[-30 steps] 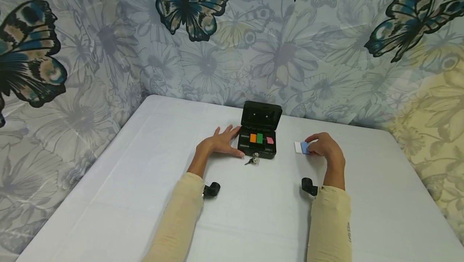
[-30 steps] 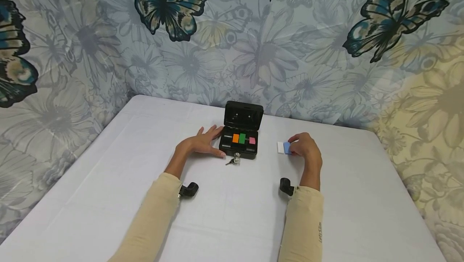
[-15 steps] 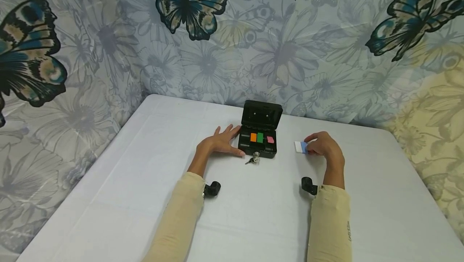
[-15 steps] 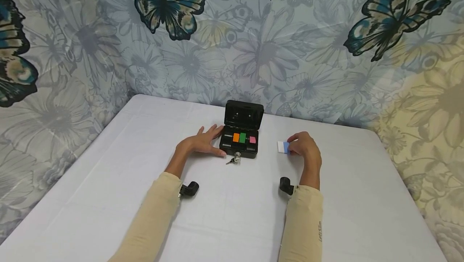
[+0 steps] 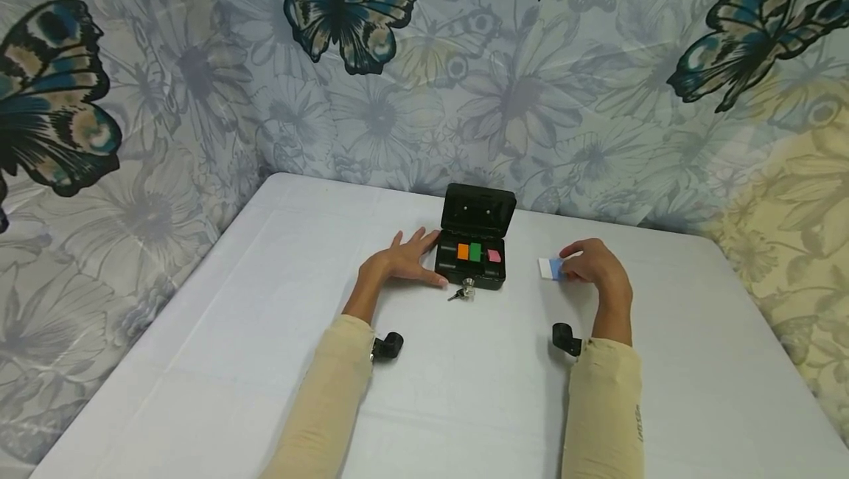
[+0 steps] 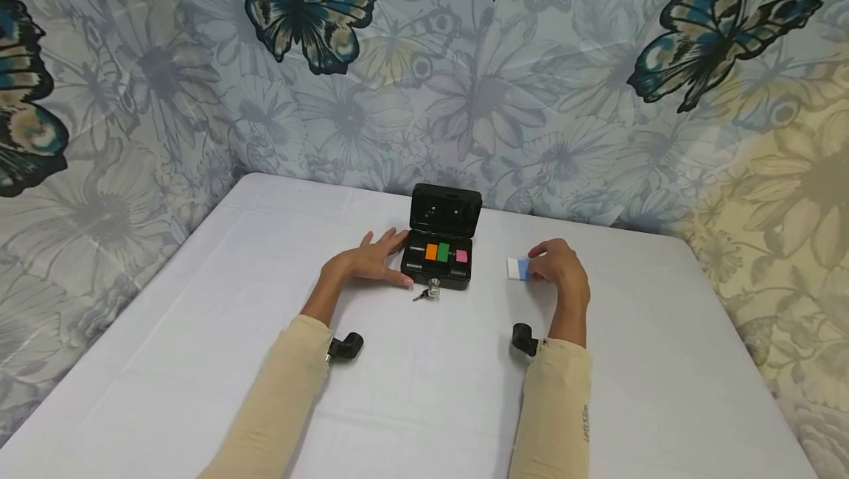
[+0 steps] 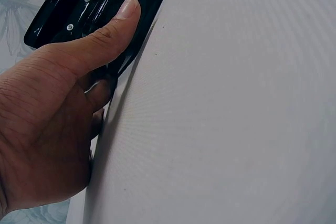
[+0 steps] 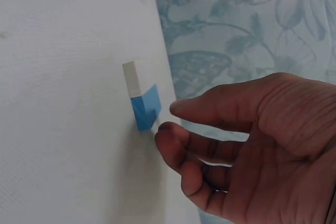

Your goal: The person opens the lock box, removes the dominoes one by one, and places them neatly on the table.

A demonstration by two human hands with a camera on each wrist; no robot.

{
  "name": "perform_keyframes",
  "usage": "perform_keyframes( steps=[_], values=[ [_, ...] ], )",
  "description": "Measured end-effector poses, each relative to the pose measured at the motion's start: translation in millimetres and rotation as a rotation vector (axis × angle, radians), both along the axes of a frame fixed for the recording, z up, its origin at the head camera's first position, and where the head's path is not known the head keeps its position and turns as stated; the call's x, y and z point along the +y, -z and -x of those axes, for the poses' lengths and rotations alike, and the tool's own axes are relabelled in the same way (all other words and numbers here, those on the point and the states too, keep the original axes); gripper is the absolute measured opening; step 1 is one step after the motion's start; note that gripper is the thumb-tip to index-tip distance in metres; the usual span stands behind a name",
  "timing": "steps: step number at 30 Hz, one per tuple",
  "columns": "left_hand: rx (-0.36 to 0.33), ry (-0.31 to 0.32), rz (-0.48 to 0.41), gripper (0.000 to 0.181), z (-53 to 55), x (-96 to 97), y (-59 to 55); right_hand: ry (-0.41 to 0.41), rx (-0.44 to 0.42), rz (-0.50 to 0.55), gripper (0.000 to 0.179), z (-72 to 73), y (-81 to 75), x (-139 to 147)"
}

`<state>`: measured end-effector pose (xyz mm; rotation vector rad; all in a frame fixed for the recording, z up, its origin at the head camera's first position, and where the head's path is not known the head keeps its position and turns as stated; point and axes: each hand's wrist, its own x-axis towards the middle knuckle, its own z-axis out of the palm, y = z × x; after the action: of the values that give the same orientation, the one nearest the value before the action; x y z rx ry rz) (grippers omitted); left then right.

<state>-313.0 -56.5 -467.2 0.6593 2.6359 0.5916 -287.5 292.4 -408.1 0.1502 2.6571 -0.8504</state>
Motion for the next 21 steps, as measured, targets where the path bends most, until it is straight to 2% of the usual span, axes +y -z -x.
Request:
perform_keyframes(
  steps=[10,21],
  values=[
    [0.01,0.011,0.009,0.106,0.8,-0.4,1.1,0.025,0.022,0.023,0.044,-1.2,-9.6,-2.9],
    [0.004,0.008,0.005,0.107,0.4,-0.7,1.2,-0.036,0.081,0.08,0.038,0.8,-13.5,-18.1]
  ],
)
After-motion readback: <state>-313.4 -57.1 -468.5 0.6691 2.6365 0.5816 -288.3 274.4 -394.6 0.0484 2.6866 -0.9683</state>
